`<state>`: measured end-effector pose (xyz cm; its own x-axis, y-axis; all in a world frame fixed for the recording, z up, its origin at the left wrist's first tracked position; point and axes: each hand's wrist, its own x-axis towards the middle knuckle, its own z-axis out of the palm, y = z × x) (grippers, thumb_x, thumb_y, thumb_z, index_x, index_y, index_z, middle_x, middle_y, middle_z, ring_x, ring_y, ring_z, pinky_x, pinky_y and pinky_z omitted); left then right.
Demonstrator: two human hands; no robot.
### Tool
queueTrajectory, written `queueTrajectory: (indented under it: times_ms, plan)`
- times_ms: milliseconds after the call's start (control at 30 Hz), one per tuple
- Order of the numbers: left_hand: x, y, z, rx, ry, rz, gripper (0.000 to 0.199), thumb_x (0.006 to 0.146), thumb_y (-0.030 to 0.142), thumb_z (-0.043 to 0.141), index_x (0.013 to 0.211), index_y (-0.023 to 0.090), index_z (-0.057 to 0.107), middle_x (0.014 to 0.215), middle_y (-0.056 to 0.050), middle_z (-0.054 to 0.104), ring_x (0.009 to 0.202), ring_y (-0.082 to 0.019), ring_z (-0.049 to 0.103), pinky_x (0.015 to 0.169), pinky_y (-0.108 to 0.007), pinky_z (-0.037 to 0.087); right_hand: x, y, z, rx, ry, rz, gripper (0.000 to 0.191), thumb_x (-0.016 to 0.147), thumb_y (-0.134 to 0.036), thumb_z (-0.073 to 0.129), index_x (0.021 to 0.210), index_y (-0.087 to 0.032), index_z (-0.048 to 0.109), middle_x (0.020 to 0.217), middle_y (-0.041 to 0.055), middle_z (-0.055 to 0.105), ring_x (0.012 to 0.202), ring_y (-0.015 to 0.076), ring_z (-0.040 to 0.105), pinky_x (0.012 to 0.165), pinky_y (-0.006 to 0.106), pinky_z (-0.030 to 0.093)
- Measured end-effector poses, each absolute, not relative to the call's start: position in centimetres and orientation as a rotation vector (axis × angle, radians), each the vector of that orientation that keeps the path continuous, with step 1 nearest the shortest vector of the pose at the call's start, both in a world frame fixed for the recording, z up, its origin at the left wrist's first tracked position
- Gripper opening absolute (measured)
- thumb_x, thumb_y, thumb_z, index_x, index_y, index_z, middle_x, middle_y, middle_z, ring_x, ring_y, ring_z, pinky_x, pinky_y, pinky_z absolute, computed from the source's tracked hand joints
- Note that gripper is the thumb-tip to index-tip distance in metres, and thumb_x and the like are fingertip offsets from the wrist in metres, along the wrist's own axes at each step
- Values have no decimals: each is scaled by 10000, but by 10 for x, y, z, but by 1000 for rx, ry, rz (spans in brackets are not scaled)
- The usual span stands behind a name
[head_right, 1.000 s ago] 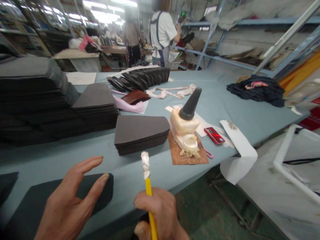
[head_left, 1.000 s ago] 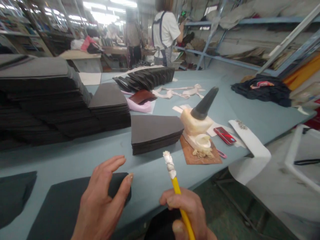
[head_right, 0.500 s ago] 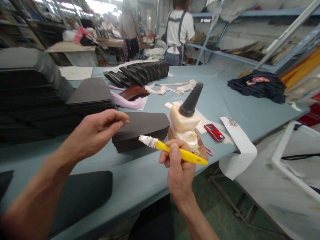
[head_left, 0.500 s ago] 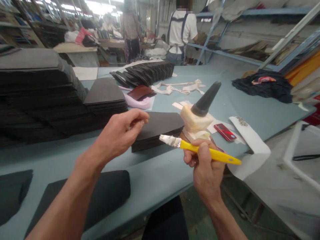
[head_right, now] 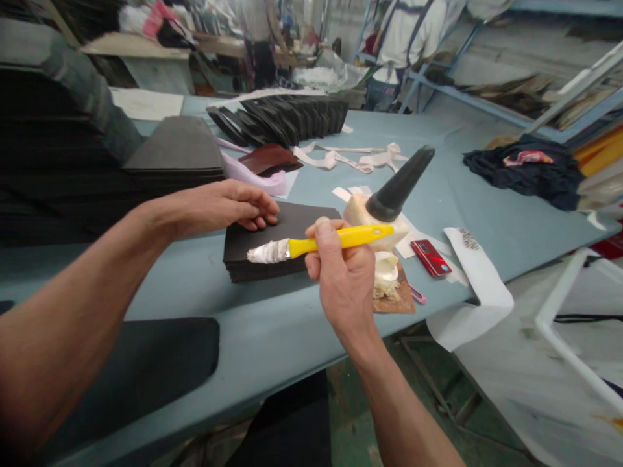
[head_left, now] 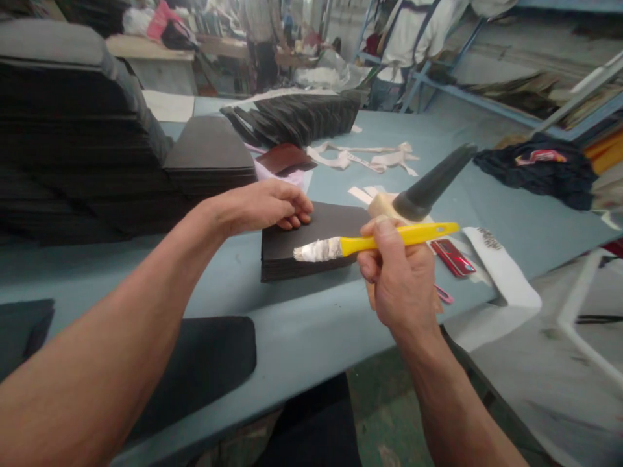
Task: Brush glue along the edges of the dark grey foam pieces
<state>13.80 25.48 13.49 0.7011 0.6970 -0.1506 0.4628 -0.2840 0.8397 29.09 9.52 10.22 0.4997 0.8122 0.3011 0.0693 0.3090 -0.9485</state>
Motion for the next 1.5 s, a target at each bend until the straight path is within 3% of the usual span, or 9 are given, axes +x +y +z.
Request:
queueTrajectory:
  times_ms: [133,267,467,667,767,933,1200,1500]
  plan:
    - [137,258,135,1787,913,292,341,683,137,520,919,193,759,970,-35,792,851,-164,731,873,-331,606,281,105,108,-1151,-1009,582,467,927,-640,755,803,-205,643,583,-78,503,399,38,401,361,193,279]
    - [139,259,131,1772,888,309,394,641,121,476,920,180,749,906,-21,774,833,-161,726,877,-323,592,271,110,114,-1187,-1100,607,469,940,-655,741,785,-221,654,516,-91,421,395,55,400,366,195,302]
    - [141,259,129,1777,854,314,323,702,116,489,895,185,739,876,4,764,845,-164,741,867,-310,578,259,116,116,-1216,-1181,568,404,986,-559,725,767,-226,659,505,-90,425,397,57,387,371,198,286]
    - [140,260,126,1809,854,314,370,708,151,466,939,168,755,868,3,746,919,-196,745,895,-323,572,258,120,110,-1277,-1296,466,376,1010,-507,692,768,-220,672,565,-60,480,522,95,497,470,237,385]
    - [141,260,127,1834,849,308,375,709,175,480,977,176,743,874,11,744,920,-180,733,885,-285,556,264,120,110,-1327,-1340,425,386,1008,-527,689,778,-218,670,592,-49,505,556,102,526,479,239,367]
    - [143,259,129,1844,875,287,317,701,180,514,939,165,725,843,-15,721,860,-166,699,830,-254,531,275,122,116,-1405,-1387,389,334,1026,-444,673,778,-221,651,535,-64,459,496,90,447,451,246,298]
    - [142,257,129,1906,937,293,415,721,150,486,1030,181,761,1006,-34,780,877,-169,700,864,-284,548,292,124,129,-1457,-1466,284,349,1044,-380,641,736,-219,607,543,-64,448,494,85,435,485,259,316]
    - [149,243,137,1962,1105,258,436,878,103,392,1121,128,753,1075,-5,773,910,-132,660,997,-331,528,320,125,138,-1601,-1487,157,354,1040,-314,623,703,-215,584,596,-50,478,591,105,484,587,291,377]
